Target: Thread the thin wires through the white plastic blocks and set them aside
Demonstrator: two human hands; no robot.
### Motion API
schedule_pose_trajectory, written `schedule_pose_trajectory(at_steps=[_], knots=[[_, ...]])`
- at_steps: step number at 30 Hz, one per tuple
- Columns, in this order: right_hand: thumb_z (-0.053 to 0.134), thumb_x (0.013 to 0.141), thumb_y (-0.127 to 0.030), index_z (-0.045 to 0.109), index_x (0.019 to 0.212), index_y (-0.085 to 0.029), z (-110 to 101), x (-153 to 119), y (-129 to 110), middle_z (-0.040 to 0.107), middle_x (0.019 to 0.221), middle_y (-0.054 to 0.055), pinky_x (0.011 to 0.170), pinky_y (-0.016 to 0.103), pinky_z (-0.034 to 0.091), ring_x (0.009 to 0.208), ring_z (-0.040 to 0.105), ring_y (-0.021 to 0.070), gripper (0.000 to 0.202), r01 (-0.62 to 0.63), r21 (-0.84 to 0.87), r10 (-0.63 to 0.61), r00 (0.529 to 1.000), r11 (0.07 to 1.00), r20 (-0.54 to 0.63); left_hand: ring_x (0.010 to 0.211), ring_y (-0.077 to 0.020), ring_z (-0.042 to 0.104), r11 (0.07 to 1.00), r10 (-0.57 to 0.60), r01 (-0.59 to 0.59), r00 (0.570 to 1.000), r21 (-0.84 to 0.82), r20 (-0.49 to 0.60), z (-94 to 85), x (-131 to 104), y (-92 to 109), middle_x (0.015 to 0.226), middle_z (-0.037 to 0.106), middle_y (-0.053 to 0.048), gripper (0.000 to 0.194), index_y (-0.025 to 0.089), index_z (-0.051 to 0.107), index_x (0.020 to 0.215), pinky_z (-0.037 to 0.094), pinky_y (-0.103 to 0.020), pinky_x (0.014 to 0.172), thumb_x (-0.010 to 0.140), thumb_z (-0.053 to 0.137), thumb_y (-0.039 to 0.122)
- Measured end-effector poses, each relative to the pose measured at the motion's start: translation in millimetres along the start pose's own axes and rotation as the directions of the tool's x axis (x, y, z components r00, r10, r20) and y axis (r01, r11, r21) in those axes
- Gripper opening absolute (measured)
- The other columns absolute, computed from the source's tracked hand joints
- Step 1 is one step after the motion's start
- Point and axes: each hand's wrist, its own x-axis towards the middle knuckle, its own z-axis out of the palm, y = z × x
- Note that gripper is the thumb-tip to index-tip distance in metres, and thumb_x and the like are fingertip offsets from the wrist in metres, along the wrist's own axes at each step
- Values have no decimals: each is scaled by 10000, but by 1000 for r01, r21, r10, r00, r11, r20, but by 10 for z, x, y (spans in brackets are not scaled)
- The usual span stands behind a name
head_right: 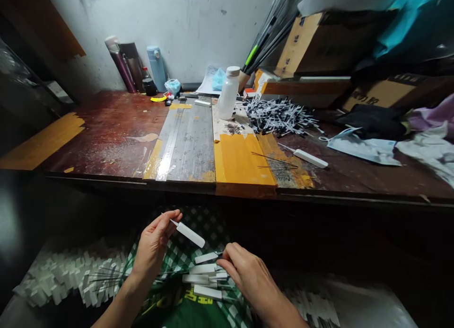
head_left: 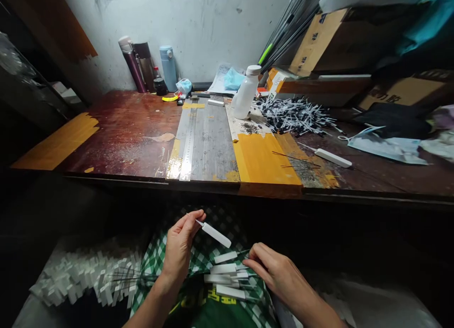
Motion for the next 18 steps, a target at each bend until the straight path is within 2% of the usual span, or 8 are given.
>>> schedule_pose_trajectory(at_steps=[8,14,16,18], knots=[[592,917,-240,422,755,-231,49,17,15,530,721,-49,558,239,365,612,538,126,235,-53,-40,52,998,998,-17,1050,-242,648,999,-1,1,1000,38,11,-8,18,-25,1042,734,-95,281,154,746,963,450,-369,994,823,685,390],[592,902,-232,427,748,-232,91,34,56,521,697,-45,540,251,375,584,535,136,226,-49,-106,41,996,993,-73,1014,-250,652,997,-17,15,999,80,30,-3,7,-45,1032,730,-95,288,160,745,955,474,-384,951,808,696,403],[583,910,-240,448,766,-231,87,29,44,528,707,-42,538,251,385,586,545,136,198,-51,-96,44,996,994,-75,995,-254,649,993,-17,13,999,118,38,-6,-7,-42,1028,726,-94,281,162,745,950,487,-387,921,799,704,396],[580,923,-273,508,865,-233,76,28,0,554,746,-36,563,247,419,620,576,139,101,-28,-44,26,998,999,-55,991,-248,635,983,0,-7,999,182,38,-8,-22,-36,1023,721,-92,278,163,747,943,488,-367,897,807,691,398]])
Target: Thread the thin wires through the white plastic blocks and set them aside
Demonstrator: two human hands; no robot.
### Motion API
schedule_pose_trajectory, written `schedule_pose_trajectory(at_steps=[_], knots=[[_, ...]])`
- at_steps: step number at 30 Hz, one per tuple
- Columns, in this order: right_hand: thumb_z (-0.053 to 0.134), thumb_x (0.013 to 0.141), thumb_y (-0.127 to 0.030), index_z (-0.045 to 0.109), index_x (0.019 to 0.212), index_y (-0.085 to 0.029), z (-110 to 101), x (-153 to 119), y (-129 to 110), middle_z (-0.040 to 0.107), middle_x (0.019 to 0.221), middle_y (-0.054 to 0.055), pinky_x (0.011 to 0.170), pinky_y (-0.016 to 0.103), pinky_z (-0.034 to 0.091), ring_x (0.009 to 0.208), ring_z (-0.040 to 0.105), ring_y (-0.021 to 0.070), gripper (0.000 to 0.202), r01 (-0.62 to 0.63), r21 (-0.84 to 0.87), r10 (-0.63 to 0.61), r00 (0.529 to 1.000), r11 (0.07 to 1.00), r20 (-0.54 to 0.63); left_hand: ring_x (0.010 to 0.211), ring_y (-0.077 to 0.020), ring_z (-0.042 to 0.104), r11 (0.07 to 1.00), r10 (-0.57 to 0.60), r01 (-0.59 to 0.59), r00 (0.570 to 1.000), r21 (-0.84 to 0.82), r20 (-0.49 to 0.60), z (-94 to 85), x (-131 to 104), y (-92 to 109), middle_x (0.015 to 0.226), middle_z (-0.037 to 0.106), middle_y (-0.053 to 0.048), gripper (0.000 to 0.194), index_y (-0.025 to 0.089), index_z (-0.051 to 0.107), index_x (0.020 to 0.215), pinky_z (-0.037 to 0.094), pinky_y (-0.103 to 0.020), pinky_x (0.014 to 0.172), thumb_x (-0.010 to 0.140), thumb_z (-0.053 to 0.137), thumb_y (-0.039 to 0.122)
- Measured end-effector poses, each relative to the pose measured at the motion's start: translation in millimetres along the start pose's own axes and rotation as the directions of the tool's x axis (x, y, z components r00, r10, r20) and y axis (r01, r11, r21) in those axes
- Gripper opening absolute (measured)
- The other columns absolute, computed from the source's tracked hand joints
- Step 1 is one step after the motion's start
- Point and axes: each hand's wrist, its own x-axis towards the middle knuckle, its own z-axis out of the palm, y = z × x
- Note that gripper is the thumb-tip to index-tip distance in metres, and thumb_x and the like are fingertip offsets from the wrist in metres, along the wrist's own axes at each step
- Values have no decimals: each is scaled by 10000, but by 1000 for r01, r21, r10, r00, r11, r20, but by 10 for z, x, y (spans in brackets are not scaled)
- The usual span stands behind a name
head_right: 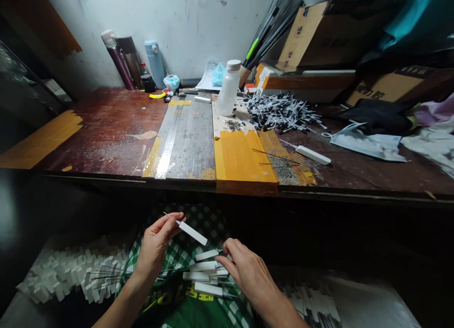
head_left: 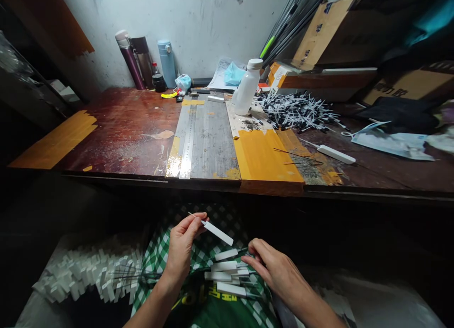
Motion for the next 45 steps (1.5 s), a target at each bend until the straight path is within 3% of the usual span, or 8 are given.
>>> schedule_pose_trajectory(at_steps=[4,13,17,21,28,33,41,45], knots=[[521,971,-347,497,1206,-275,31,35,-134,606,866,-18,653,231,482,707,624,137,247,93,139,-94,996,986,-4,884,-173,591,987,49,-55,998,149,44,14,-18,-4,927,697,-50,255,175,750,910,452,-262,817,829,660,400],[382,1022,-323,573,1115,-197,262,81,-218,594,826,40,601,224,442,693,615,148,247,215,25,-200,940,976,-276,590,-87,377,991,-41,35,998,130,41,35,67,-163,654,519,26,241,157,706,759,304,-201,547,758,730,396],[448,985,-416,653,1059,-214,158,128,-201,630,832,27,656,230,451,733,606,159,297,29,404,-20,999,914,-25,611,-93,383,997,-49,42,992,58,119,7,93,-155,660,532,14,217,152,713,758,301,-202,563,770,724,368],[390,975,-519,693,886,-162,66,192,-167,492,519,-45,532,216,374,500,447,112,477,-275,647,19,927,711,374,624,-92,389,999,-51,48,976,17,212,-9,121,-150,696,545,4,200,149,723,753,314,-200,581,763,732,349],[398,989,-427,585,681,-199,-19,99,-212,532,605,-34,549,225,329,558,493,121,427,-78,263,24,979,962,202,664,-100,456,984,-157,163,984,-73,89,-19,174,-145,715,574,0,309,182,756,921,373,-206,662,730,758,425],[351,985,-262,621,865,-227,-28,70,-200,638,782,2,652,241,413,696,588,159,298,17,271,-80,972,962,221,650,-117,454,995,-100,99,991,18,85,-12,196,-153,680,584,-8,336,160,765,859,353,-227,624,705,761,459],[580,891,-270,559,721,-208,43,101,-148,612,709,-31,567,219,375,631,569,134,183,-120,142,98,983,983,153,659,-124,451,992,-88,77,989,96,115,4,147,-238,739,620,-28,335,154,763,896,341,-238,624,754,715,453],[460,965,-265,649,889,-231,36,81,-127,660,815,-9,651,226,428,735,623,149,206,-17,179,-13,987,984,160,654,-113,437,995,-89,84,992,58,92,-17,167,-233,695,593,-6,315,166,762,908,329,-226,623,753,725,438]])
